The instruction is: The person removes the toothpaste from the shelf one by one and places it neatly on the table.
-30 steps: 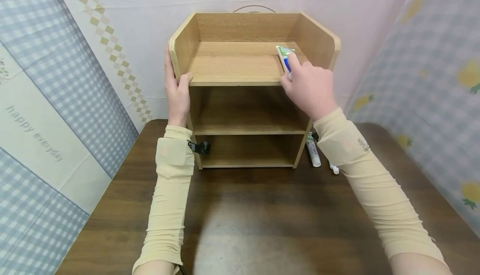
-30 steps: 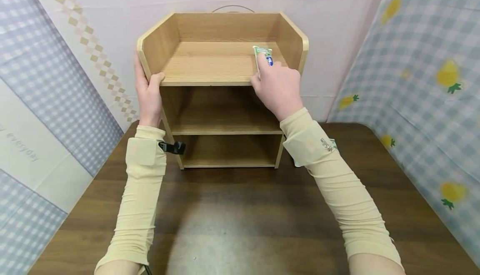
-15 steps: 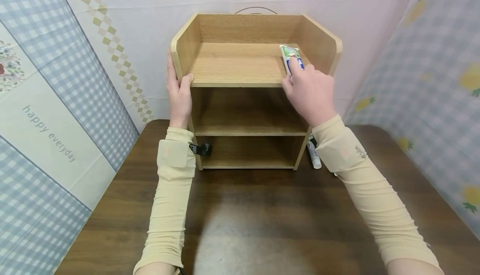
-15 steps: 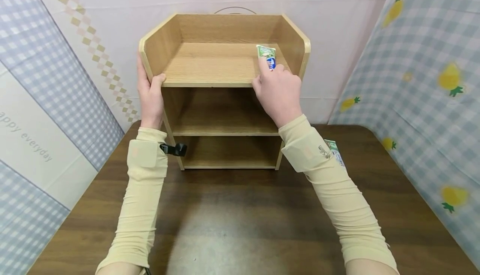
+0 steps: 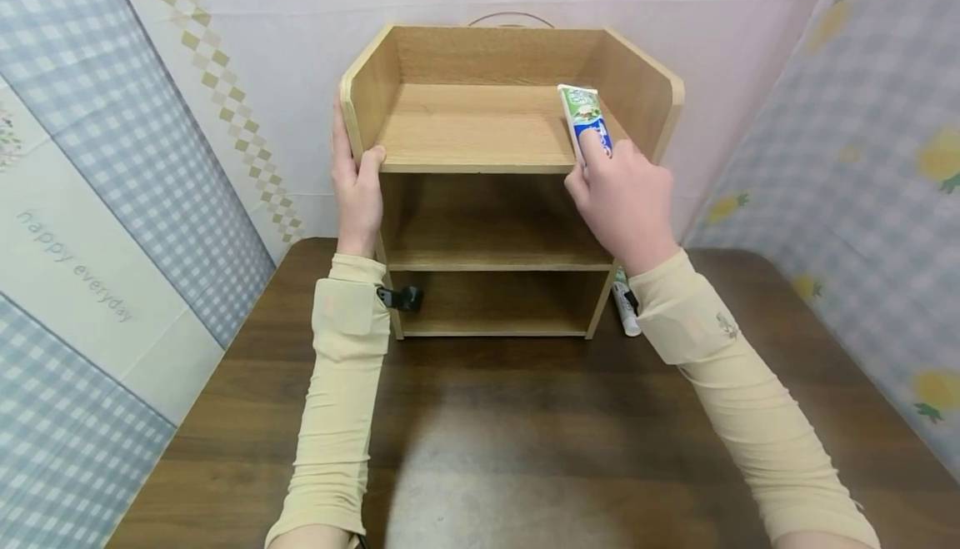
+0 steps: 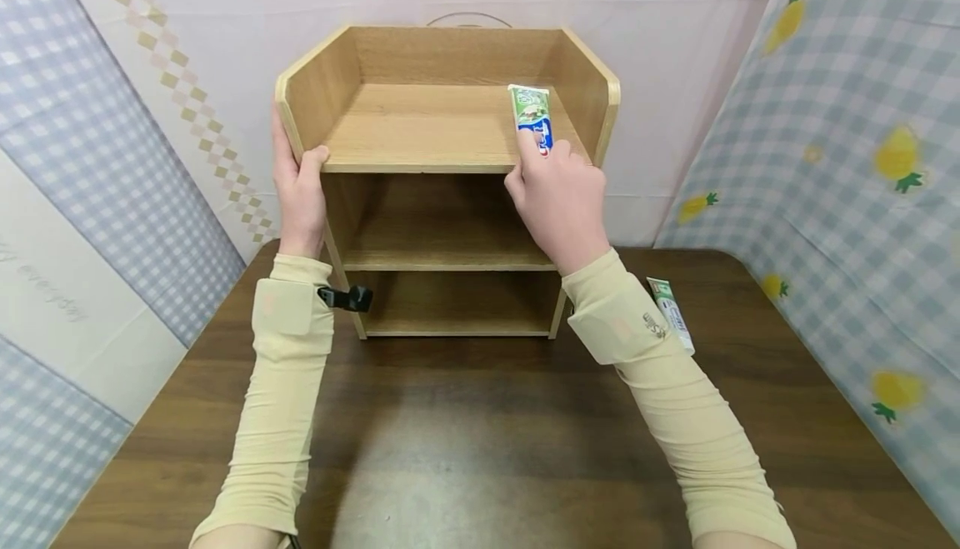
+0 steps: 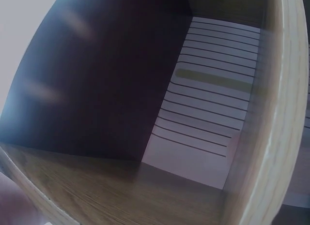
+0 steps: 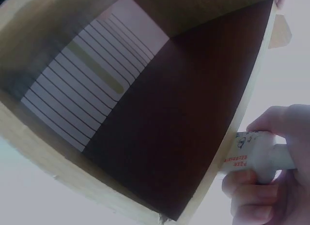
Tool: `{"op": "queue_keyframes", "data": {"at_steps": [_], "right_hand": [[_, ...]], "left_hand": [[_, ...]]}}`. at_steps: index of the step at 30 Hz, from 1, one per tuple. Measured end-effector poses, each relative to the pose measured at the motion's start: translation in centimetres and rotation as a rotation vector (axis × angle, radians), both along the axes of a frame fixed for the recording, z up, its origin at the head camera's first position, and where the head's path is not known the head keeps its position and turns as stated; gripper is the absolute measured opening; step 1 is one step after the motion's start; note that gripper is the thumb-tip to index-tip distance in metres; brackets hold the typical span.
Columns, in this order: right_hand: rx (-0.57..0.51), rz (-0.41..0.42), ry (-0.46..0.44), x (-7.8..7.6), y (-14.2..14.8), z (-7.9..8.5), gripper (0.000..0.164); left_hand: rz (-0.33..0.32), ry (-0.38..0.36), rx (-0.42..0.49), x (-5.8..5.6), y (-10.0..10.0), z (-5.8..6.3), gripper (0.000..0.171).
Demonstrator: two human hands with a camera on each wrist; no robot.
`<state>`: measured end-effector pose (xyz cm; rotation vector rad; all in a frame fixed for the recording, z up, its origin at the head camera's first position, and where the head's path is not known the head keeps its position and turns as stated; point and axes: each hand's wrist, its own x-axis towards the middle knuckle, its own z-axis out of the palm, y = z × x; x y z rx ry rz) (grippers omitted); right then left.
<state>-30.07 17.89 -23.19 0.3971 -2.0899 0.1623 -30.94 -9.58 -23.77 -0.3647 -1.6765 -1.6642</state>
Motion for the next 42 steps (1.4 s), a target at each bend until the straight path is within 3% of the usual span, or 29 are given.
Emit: {"op": "queue_keyframes", "data": {"at_steps": [11, 27, 35, 42], "right_hand": [[0.003, 0.017, 0.036, 1.2, 0.8, -1.0, 0.017], [-0.039, 0.087, -0.097, 2.1, 3.6, -1.1, 0.024], [-0.075, 0.213, -0.17, 2.5, 6.4, -1.6, 0.036], [-0.078, 0.303, -0.162, 3.1, 8.0, -2.4, 0.038]], "left_hand": [[0.018, -0.002, -0.011, 0.1, 0.0, 0.1, 0.072], [0.021, -0.02, -0.013, -0.1, 0.4, 0.0, 0.071], [0.024, -0.002, -0.012, -0.1, 0.6, -0.2, 0.071], [0.029, 0.041, 0.001, -0.3, 0.5, -0.2, 0.069]]}}
